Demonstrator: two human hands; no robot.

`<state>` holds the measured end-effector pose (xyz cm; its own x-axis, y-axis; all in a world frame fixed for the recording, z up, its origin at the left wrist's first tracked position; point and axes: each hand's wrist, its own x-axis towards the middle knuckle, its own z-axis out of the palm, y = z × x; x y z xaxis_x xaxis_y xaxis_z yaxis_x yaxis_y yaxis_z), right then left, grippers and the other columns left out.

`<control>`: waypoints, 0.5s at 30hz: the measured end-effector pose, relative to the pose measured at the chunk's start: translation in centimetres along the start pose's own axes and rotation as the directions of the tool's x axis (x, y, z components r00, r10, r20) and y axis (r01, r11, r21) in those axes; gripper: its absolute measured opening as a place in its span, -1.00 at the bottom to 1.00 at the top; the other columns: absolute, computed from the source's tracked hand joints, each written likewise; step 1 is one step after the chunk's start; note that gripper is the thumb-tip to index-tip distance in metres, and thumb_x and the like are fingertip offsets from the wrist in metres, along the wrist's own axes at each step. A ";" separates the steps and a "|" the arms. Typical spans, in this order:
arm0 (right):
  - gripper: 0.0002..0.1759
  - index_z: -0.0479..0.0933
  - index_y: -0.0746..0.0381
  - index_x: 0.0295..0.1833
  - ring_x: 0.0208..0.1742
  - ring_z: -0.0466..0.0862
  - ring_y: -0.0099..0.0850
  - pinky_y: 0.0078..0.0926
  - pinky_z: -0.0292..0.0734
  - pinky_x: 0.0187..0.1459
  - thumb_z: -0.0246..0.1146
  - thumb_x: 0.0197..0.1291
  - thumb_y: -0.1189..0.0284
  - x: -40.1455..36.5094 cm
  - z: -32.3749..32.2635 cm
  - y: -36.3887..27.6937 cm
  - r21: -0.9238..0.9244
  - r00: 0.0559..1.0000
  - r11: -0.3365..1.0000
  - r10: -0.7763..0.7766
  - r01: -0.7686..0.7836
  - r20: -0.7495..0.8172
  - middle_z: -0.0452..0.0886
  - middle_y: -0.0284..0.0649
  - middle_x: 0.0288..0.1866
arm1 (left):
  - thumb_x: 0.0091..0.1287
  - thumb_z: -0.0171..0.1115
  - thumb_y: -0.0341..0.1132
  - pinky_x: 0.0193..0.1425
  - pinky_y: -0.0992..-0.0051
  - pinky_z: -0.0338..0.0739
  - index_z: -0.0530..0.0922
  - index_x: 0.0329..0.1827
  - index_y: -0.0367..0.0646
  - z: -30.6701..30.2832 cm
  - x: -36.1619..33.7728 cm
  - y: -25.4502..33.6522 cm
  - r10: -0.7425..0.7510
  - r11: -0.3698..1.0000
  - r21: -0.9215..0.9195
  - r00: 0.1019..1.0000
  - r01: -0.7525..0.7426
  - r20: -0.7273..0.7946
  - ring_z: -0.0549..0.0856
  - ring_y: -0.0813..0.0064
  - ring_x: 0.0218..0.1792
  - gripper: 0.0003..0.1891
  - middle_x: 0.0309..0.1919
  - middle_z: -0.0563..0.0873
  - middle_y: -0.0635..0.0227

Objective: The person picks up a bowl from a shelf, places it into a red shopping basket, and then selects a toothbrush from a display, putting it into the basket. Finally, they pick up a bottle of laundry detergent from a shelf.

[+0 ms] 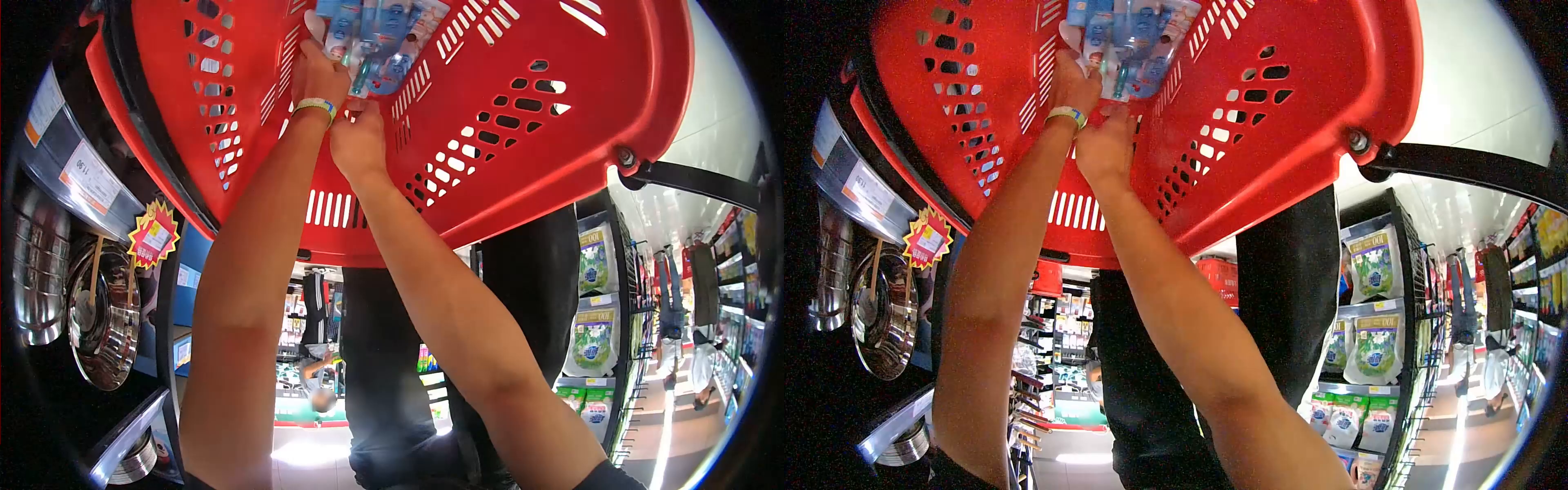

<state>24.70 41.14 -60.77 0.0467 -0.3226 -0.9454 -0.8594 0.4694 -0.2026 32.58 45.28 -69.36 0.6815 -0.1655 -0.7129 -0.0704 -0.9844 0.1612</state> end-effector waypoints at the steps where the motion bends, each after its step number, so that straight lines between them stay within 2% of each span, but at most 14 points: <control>1: -0.61 0.40 0.38 0.00 0.11 0.49 0.10 -0.07 0.39 0.14 0.13 -0.02 0.54 0.0 0.0 0.1 -0.039 0.999 0.998 -0.041 0.041 -0.001 0.51 0.16 -0.01 | 0.11 0.25 -0.37 0.04 0.05 0.50 0.31 0.07 -0.37 -0.3 -0.1 -0.1 -0.016 0.999 -0.045 0.999 0.017 0.039 0.58 -0.18 -0.01 -0.51 -0.10 0.58 -0.21; 2: -0.61 0.40 0.38 0.00 0.11 0.49 0.10 -0.07 0.39 0.14 0.13 -0.02 0.54 -0.1 0.0 0.2 -0.039 0.999 0.998 -0.039 0.039 0.002 0.51 0.16 -0.01 | 0.11 0.25 -0.37 0.04 0.05 0.50 0.31 0.07 -0.37 0.2 0.0 -0.8 -0.018 0.999 -0.043 0.999 0.020 0.040 0.58 -0.18 -0.01 -0.51 -0.10 0.58 -0.21; 4: -0.61 0.43 0.38 0.05 0.01 0.62 -0.10 -0.28 0.48 0.03 0.15 0.06 0.49 -0.2 -0.2 0.3 -0.125 0.994 0.987 -0.104 0.105 0.020 0.59 0.09 -0.04 | 0.13 0.24 -0.39 0.01 0.02 0.51 0.34 0.05 -0.38 1.4 -0.1 -1.8 -0.029 0.999 -0.029 0.994 0.032 0.103 0.62 -0.21 -0.07 -0.55 -0.13 0.62 -0.25; 5: -0.61 0.43 0.38 0.05 0.01 0.62 -0.10 -0.28 0.48 0.03 0.15 0.06 0.49 -0.1 -0.2 0.6 -0.128 0.994 0.986 -0.105 0.107 0.019 0.59 0.09 -0.04 | 0.13 0.24 -0.39 0.01 0.02 0.51 0.34 0.05 -0.38 1.6 -0.3 -2.0 -0.030 0.999 -0.032 0.994 0.033 0.102 0.62 -0.21 -0.07 -0.55 -0.13 0.62 -0.25; 7: -0.61 0.44 0.41 0.03 0.02 0.62 -0.06 -0.28 0.47 0.06 0.16 0.05 0.48 0.4 -0.3 1.2 -0.053 0.998 0.999 -0.006 0.009 0.058 0.60 0.10 -0.06 | 0.13 0.25 -0.40 0.06 0.06 0.50 0.40 0.04 -0.35 2.3 -0.5 -2.0 -0.048 0.984 -0.156 0.976 0.083 0.214 0.62 -0.17 -0.01 -0.58 -0.10 0.64 -0.19; 8: -0.61 0.44 0.41 0.03 0.02 0.62 -0.06 -0.28 0.47 0.06 0.16 0.05 0.48 0.4 -0.6 0.9 -0.059 0.999 0.998 -0.008 0.011 0.054 0.60 0.10 -0.06 | 0.14 0.24 -0.36 0.10 0.09 0.50 0.44 0.08 -0.29 1.8 -1.1 -1.4 -0.057 0.971 -0.205 0.947 0.127 0.315 0.62 -0.12 0.01 -0.57 -0.04 0.64 -0.11; 9: -0.62 0.44 0.42 0.01 0.01 0.62 -0.06 -0.28 0.48 0.05 0.16 0.06 0.47 0.3 -1.0 0.7 -0.090 0.998 0.995 -0.046 0.048 0.031 0.61 0.10 -0.07 | 0.14 0.24 -0.36 0.10 0.09 0.50 0.44 0.08 -0.29 2.2 -1.4 -1.0 -0.057 0.969 -0.210 0.947 0.128 0.317 0.62 -0.12 0.01 -0.57 -0.04 0.64 -0.11; 11: -0.63 0.44 0.44 -0.01 0.00 0.63 -0.05 -0.27 0.48 0.05 0.17 0.07 0.47 -0.4 -1.7 1.0 -0.123 0.997 0.989 -0.075 0.075 0.013 0.62 0.10 -0.09 | 0.16 0.24 -0.29 0.12 0.10 0.49 0.43 0.15 -0.23 2.2 -2.6 -0.6 -0.069 0.990 -0.084 0.905 0.115 0.419 0.61 -0.11 0.04 -0.53 0.01 0.63 -0.10; 13: -0.63 0.40 0.42 -0.04 0.05 0.50 0.17 -0.03 0.40 0.07 0.19 0.07 0.41 -0.6 -2.6 1.3 -0.131 0.993 0.984 -0.116 0.119 0.035 0.51 0.25 -0.03 | 0.16 0.21 -0.29 0.13 0.10 0.49 0.43 0.15 -0.24 2.0 -4.5 -0.5 -0.117 0.983 -0.084 0.913 0.162 0.392 0.60 -0.10 0.06 -0.53 0.02 0.62 -0.11; 15: -0.59 0.39 0.42 -0.02 0.06 0.49 0.18 -0.01 0.40 0.08 0.19 0.10 0.36 -2.0 -3.9 0.6 -0.113 0.991 0.984 -0.132 0.135 0.033 0.49 0.27 -0.01 | 0.15 0.16 -0.30 0.15 0.11 0.48 0.43 0.16 -0.25 2.5 -6.3 -0.4 -0.195 0.966 -0.098 0.925 0.238 0.328 0.59 -0.09 0.09 -0.52 0.05 0.60 -0.12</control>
<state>22.06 38.84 -58.03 0.1766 -0.3549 -0.9181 -0.8973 0.3254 -0.2984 26.48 46.57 -66.65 0.4051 0.0191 -0.9141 0.1659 -0.9847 0.0529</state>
